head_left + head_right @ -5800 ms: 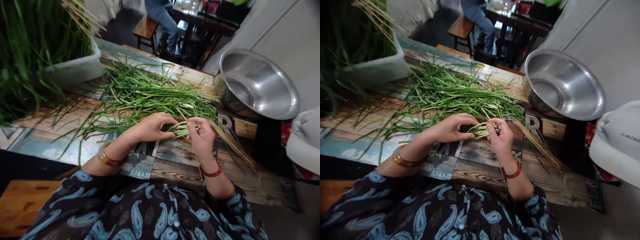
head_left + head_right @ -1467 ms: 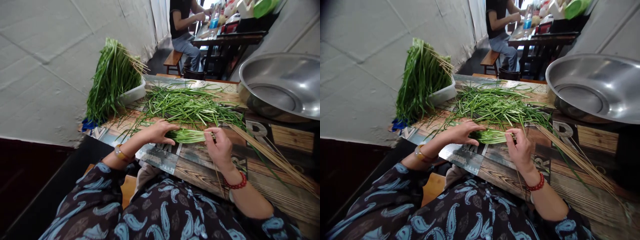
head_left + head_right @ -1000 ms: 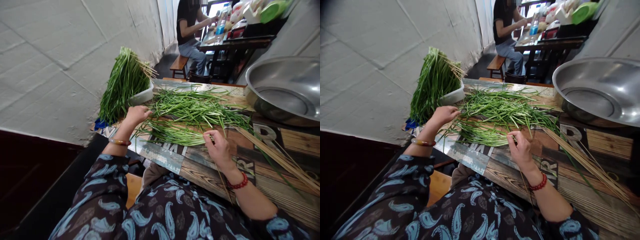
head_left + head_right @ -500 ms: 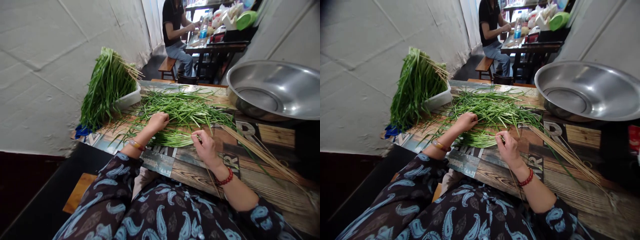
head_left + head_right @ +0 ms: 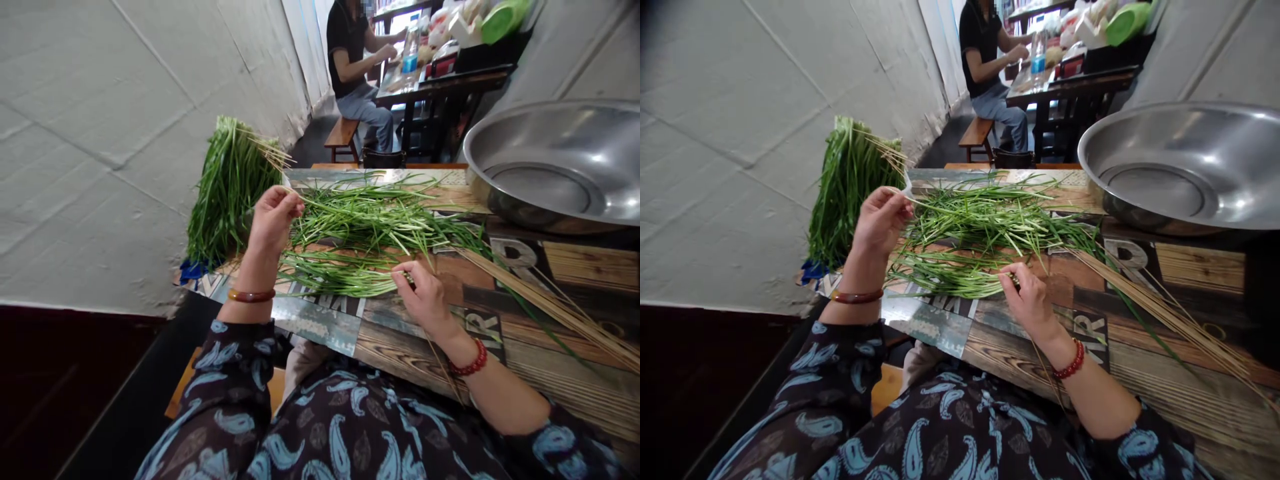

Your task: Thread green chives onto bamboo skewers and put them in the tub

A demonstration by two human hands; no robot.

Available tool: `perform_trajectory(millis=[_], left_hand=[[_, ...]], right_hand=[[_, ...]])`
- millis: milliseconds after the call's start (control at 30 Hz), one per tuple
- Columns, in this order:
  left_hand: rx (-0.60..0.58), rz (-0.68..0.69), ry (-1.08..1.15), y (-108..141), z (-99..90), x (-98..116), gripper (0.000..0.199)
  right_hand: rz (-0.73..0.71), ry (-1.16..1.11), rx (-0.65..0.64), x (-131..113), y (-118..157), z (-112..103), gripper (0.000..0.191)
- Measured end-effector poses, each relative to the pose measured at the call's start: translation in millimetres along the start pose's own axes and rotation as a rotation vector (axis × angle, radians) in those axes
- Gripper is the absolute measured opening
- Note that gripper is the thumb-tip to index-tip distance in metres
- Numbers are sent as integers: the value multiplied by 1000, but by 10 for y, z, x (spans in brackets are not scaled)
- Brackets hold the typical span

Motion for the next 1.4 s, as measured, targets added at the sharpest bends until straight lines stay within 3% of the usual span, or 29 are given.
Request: perform_trajectory(millis=[133, 200, 300, 400, 500, 567, 667, 733, 800, 867, 933, 1133, 1400], left_hand=[[51, 225, 143, -96, -53, 611, 41], [44, 368, 142, -77, 3, 983, 36], [77, 661, -8, 101, 141, 1563, 11], [148, 796, -351, 252, 379, 1761, 18], [-19, 844, -683, 339, 854, 1442, 33], [-257, 746, -668, 392, 1179, 956, 34], [-548, 374, -485, 535, 1541, 86, 31], [-594, 128, -344, 665, 1641, -348, 29], [-567, -72, -216, 763, 1659, -612, 30], [-535, -205, -107, 814, 1662, -723, 30], [-542, -251, -55, 833, 1694, -719, 27], [-598, -139, -139, 832, 1776, -578, 21], [-670, -189, -31, 918, 1786, -685, 20]], right_hand=[[-4, -3, 4, -10, -4, -5, 27], [4, -4, 0, -10, -9, -5, 27], [24, 2, -10, -6, -14, 0, 26], [25, 6, -9, -23, -19, -7, 25], [14, -6, 0, -43, -32, -15, 24], [13, -14, 4, -42, -43, -16, 23], [22, -18, 4, -27, -57, -20, 22], [32, -21, 4, -25, -65, -38, 22], [39, -33, 10, -41, -77, -77, 22], [54, -44, 19, -55, -94, -130, 21], [94, -33, 26, -40, -113, -184, 20], [238, -23, -33, 139, -136, -197, 24], [390, -70, -140, 309, -19, -83, 29]])
Point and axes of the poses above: each hand's wrist, its own y-axis away from the middle knuckle, its own z-axis out of the palm, x = y × z, the point moved 10 cm from there along -y, towards the middle knuckle, and after that the axes turned 1 degree about -y, right-handed, at the moved point
